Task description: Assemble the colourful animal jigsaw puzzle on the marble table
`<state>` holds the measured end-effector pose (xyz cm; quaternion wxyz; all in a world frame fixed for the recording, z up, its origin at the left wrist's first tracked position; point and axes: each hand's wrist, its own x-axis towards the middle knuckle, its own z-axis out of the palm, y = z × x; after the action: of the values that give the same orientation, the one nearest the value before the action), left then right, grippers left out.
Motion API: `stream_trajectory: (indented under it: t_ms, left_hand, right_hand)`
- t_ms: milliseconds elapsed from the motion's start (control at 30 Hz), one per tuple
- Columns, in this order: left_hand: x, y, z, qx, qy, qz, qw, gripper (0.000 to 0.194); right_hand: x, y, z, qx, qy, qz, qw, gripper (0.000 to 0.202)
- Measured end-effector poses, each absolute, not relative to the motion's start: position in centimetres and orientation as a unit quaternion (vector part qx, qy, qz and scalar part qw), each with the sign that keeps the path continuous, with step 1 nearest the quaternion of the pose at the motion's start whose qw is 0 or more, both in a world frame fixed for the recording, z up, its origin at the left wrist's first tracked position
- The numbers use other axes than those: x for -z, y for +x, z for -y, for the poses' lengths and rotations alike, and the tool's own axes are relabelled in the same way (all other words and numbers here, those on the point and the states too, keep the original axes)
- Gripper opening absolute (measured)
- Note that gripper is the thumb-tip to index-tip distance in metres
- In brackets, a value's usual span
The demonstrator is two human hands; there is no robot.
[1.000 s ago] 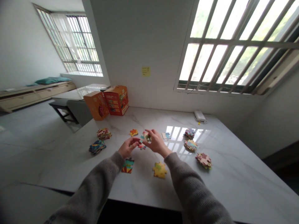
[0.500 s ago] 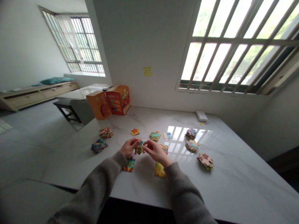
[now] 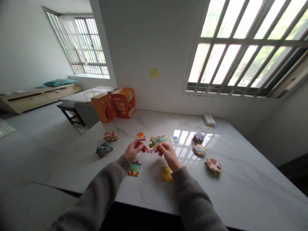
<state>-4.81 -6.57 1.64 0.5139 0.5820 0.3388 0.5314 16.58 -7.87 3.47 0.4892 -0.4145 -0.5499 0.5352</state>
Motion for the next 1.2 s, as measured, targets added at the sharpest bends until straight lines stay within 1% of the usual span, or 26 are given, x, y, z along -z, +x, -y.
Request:
stream_trajectory:
  t_ms: [167, 233, 333, 433, 500, 567, 667, 733, 800, 933, 1067, 1200]
  left_hand:
    - [-1.8, -4.6, 6.9, -0.513, 0.584, -0.293, 0.557, 0.069]
    - [-1.8, -4.5, 6.9, -0.506, 0.584, -0.284, 0.567, 0.073]
    - [-1.9, -4.5, 7.0, -0.502, 0.585, -0.285, 0.570, 0.073]
    - [-2.0, -4.5, 7.0, -0.494, 0.592, -0.291, 0.566, 0.070]
    - [-2.0, -4.5, 7.1, -0.486, 0.597, -0.295, 0.566, 0.069]
    - [-1.9, -4.4, 7.1, -0.478, 0.599, -0.295, 0.570, 0.069]
    - [-1.9, -4.4, 7.2, -0.468, 0.596, -0.291, 0.584, 0.069]
    - [-1.9, -4.5, 7.3, -0.464, 0.595, -0.298, 0.584, 0.064]
    - [-2.0, -4.7, 7.2, -0.475, 0.595, -0.321, 0.563, 0.053]
    - [-2.2, -5.2, 7.0, -0.525, 0.582, -0.374, 0.497, 0.039]
    - [-2.2, -5.3, 6.8, -0.523, 0.579, -0.390, 0.488, 0.031]
    - [-2.0, -5.2, 6.8, -0.510, 0.588, -0.389, 0.493, 0.029]
  right_hand:
    - [-3.2, 16.0, 8.2, -0.545, -0.403, 0.567, 0.468, 0.043]
    - [-3.3, 15.8, 8.5, -0.548, -0.398, 0.580, 0.453, 0.044]
    - [-3.5, 15.6, 8.6, -0.542, -0.399, 0.599, 0.433, 0.044]
    - [-3.4, 15.8, 8.5, -0.525, -0.398, 0.597, 0.459, 0.039]
    - [-3.2, 16.0, 8.3, -0.519, -0.387, 0.595, 0.477, 0.039]
    - [-2.8, 16.0, 8.1, -0.518, -0.377, 0.602, 0.477, 0.043]
    - [-2.5, 16.2, 7.9, -0.507, -0.382, 0.612, 0.472, 0.043]
    - [-2.7, 16.8, 7.7, -0.498, -0.393, 0.614, 0.469, 0.043]
    - [-3.2, 18.1, 7.5, -0.484, -0.409, 0.612, 0.473, 0.044]
    - [-3.7, 22.4, 6.8, -0.429, -0.459, 0.579, 0.520, 0.048]
    - [-2.4, 26.1, 6.7, -0.398, -0.512, 0.585, 0.488, 0.049]
    - [-1.0, 27.5, 7.2, -0.350, -0.554, 0.613, 0.442, 0.047]
